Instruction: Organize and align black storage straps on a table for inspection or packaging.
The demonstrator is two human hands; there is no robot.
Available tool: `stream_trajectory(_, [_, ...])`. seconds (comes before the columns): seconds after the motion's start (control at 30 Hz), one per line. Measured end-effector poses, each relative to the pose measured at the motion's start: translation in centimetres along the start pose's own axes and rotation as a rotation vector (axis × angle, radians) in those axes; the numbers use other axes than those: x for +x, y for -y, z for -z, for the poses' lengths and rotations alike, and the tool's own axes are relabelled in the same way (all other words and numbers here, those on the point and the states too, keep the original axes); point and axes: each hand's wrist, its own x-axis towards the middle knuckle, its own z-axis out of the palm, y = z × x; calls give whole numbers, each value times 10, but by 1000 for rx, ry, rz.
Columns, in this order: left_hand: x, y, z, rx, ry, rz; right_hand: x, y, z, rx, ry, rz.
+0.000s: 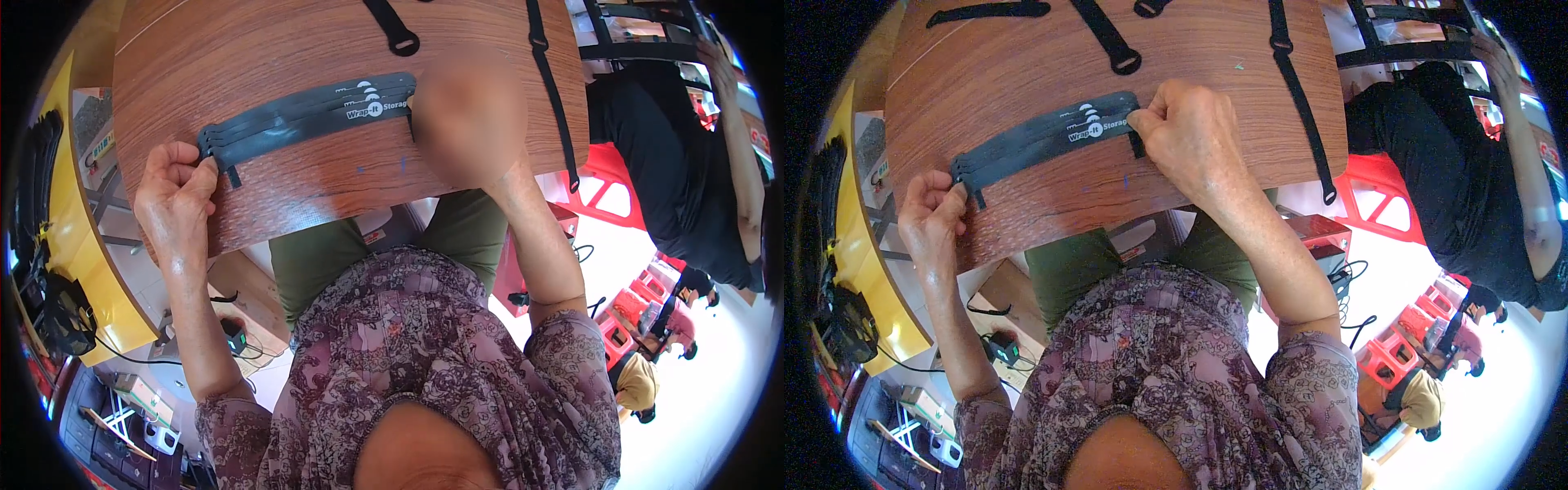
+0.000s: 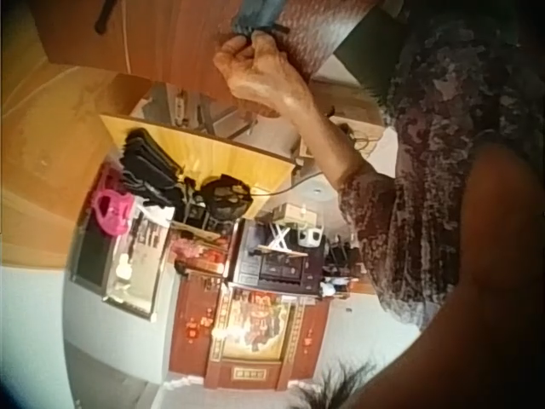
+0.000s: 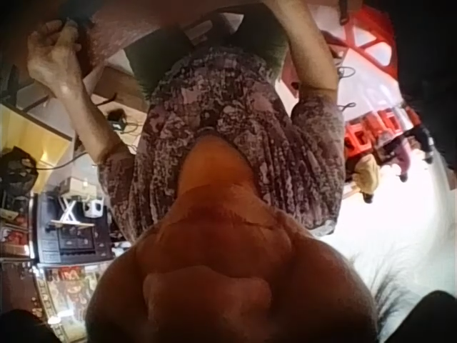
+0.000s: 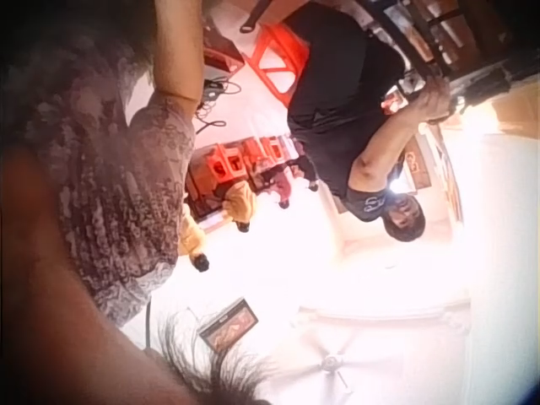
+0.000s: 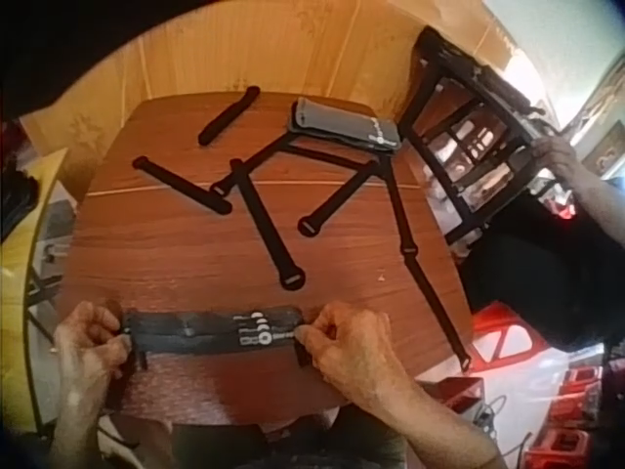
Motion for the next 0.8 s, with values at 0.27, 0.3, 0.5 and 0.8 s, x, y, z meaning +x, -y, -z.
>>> stream_trajectory(0.27, [-5,6,5,266,-54,-166,0,-7,2,0,-13,-7])
stream_trajectory(0.3, [-4,9,5,269,-62,-169,0,-7,2,10,-6,-15])
stream_trajectory(0.5, [3,12,9,182,-15,-136,0,-3,2,59,20,-24])
stream_trajectory(0.8, [8,14,12,83,35,-84,-3,4,5,100,25,-89])
